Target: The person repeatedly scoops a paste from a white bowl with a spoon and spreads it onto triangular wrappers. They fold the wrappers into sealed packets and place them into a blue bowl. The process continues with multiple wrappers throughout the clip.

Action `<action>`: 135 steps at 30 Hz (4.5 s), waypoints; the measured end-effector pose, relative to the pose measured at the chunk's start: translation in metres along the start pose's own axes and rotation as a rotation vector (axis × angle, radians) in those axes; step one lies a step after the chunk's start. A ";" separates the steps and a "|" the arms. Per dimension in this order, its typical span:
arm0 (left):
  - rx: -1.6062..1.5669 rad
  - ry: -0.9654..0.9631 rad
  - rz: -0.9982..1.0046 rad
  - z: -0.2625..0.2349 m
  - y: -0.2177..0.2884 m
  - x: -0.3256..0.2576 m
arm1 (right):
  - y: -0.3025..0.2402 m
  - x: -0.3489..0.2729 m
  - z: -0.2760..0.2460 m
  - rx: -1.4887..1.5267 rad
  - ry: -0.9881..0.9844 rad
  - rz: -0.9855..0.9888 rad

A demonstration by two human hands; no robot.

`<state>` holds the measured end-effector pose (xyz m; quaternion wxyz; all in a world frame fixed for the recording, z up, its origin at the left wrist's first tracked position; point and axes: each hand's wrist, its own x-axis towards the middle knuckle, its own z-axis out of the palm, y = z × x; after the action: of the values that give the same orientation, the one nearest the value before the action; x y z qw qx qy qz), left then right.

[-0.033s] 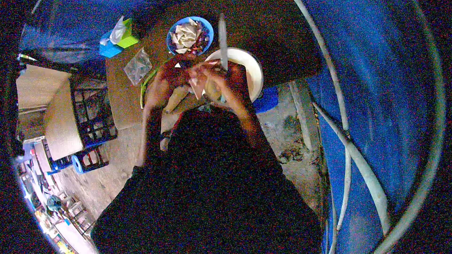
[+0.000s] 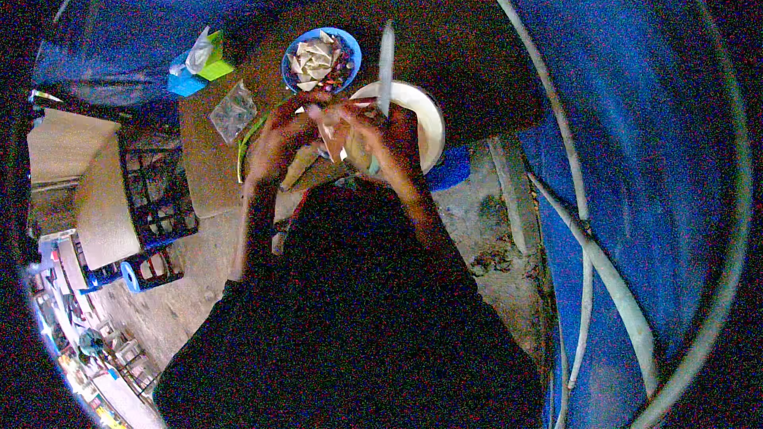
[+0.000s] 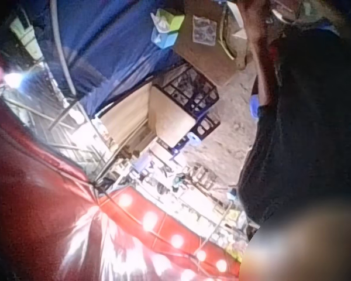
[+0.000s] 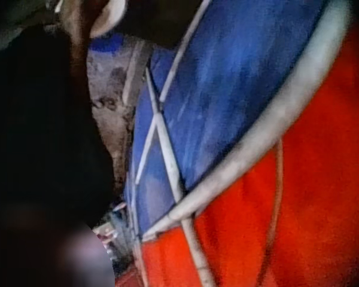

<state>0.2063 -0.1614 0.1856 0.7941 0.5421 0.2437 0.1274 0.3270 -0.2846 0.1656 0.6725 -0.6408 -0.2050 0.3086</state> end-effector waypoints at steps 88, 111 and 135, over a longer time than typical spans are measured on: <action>-0.074 0.240 0.004 0.014 -0.040 0.002 | 0.011 -0.005 -0.008 0.066 -0.075 0.179; 0.351 -0.109 0.061 -0.013 -0.040 0.001 | 0.007 0.004 -0.017 -0.276 -0.269 0.028; -0.367 0.031 -0.038 -0.005 -0.080 -0.011 | 0.029 0.001 -0.022 -0.384 -0.260 -0.480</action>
<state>0.1896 -0.1930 0.1128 0.8780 0.3815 0.2387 0.1630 0.3380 -0.2999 0.1350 0.5614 -0.6444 -0.4885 0.1761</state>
